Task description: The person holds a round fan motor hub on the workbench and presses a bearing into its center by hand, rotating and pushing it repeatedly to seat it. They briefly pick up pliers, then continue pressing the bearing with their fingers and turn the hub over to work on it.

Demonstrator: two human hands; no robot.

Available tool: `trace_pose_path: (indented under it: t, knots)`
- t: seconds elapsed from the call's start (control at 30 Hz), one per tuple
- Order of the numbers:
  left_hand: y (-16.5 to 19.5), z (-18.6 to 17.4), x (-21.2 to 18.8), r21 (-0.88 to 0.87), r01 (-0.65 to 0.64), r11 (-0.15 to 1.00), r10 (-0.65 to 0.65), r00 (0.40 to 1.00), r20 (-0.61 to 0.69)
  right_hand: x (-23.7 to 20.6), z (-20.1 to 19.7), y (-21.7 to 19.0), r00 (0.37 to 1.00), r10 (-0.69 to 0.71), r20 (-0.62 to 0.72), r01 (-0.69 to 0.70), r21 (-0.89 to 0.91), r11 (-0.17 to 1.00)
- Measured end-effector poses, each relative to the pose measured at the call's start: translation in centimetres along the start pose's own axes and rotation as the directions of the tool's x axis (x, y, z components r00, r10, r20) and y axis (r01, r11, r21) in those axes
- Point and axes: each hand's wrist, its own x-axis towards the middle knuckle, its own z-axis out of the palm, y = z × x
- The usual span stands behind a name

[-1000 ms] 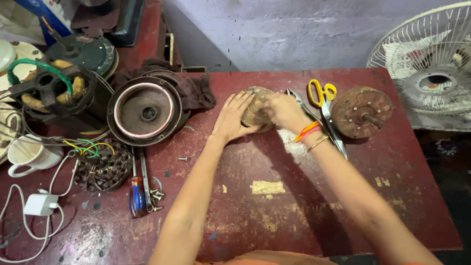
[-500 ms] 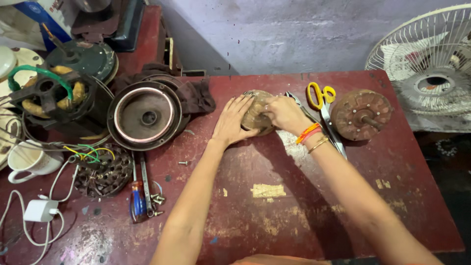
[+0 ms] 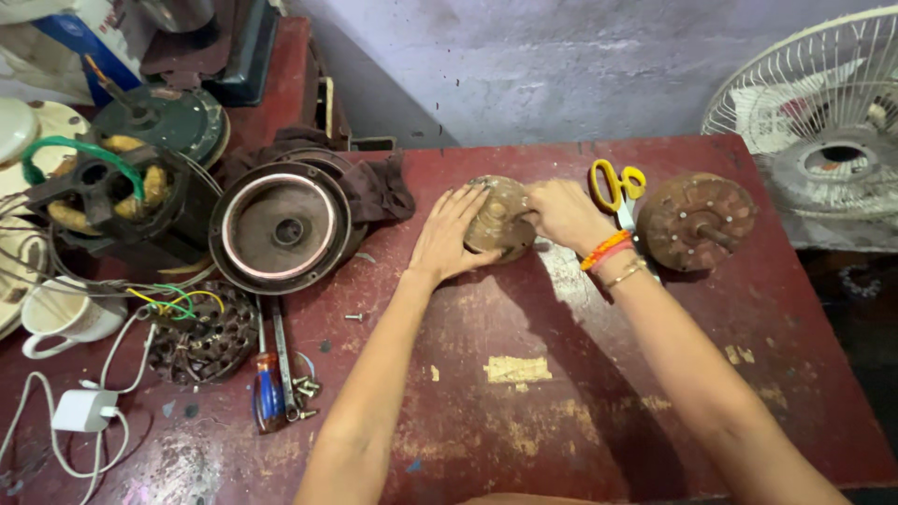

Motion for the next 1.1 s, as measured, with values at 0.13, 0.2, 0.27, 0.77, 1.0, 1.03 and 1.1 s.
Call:
trace_pose_path:
  t: [0.13,0.2,0.27,0.77,1.0,1.03,1.1]
  knots:
    - [0.1,0.0,-0.1,0.008,0.018,1.0,-0.018,0.999,0.028,0.0,-0.2,0.1,0.978,-0.173,-0.12,0.184,0.087,0.979]
    - [0.1,0.0,-0.1,0.003,0.019,1.0,-0.019,1.0,0.012,0.2,-0.4,0.1,0.976,-0.191,-0.109,0.204,0.133,0.97]
    - [0.1,0.1,-0.1,0.003,0.033,0.999,-0.033,0.999,0.015,0.3,-0.6,0.2,0.994,-0.104,-0.023,0.106,0.092,0.99]
    - [0.1,0.3,-0.1,-0.029,0.053,0.998,-0.052,0.998,0.022,0.9,0.1,-1.3,0.99,-0.124,-0.066,0.13,0.092,0.987]
    - [0.2,0.3,-0.1,-0.071,0.077,0.995,-0.075,0.997,0.023,0.8,-0.5,-1.2,0.989,0.057,0.138,-0.061,0.025,0.998]
    - [0.3,0.3,-0.1,-0.066,0.089,0.994,-0.087,0.996,0.035,0.8,-0.4,-1.5,0.997,-0.014,0.073,0.008,0.083,0.997]
    - [0.3,0.3,-0.1,-0.05,0.113,0.992,-0.11,0.992,0.053,1.2,0.1,-2.2,0.986,-0.15,-0.073,0.161,0.179,0.971]
